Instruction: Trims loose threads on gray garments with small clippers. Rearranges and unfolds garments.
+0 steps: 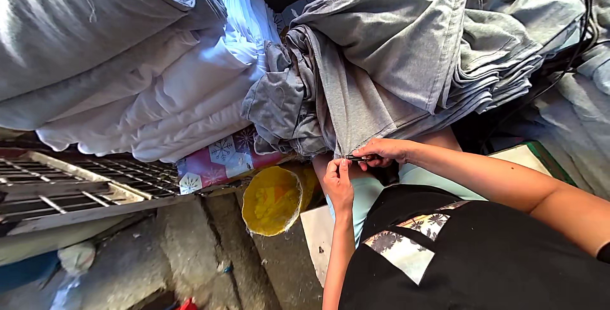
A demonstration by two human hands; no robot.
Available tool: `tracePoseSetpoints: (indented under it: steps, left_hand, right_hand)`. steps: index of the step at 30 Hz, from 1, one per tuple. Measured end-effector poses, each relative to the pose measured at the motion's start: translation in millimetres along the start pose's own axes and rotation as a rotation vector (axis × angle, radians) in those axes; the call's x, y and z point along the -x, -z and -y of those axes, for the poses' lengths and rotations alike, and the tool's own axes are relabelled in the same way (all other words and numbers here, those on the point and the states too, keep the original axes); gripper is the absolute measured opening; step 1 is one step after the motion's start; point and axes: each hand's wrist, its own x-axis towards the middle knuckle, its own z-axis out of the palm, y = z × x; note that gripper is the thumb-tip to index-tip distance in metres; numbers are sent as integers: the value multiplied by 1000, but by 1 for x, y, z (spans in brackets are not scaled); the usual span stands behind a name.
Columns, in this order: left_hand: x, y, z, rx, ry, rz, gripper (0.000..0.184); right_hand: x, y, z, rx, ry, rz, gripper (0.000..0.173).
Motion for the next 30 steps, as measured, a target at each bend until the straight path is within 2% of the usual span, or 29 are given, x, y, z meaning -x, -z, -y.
tracePoseSetpoints:
  steps: [9,13,21,24,30]
  left_hand:
    - [-1,0,3,43,9,16,18]
    - [-1,1,4,69,26,20,19]
    - [1,3,5,-18,-24,27,18]
    - [1,3,5,-14,-22,27,18]
    - [0,6,3,47,79,59,17]
  right_hand:
    - [-9,-7,2,-42,-35,-66,46]
    - [-9,-2,-2,-11,-19,-13,46]
    - [-7,-4,5,7,-49,-10,47]
    - [-7,-11,13,-6,-71,-62,47]
    - [-8,-11,8,13,-53,-93,46]
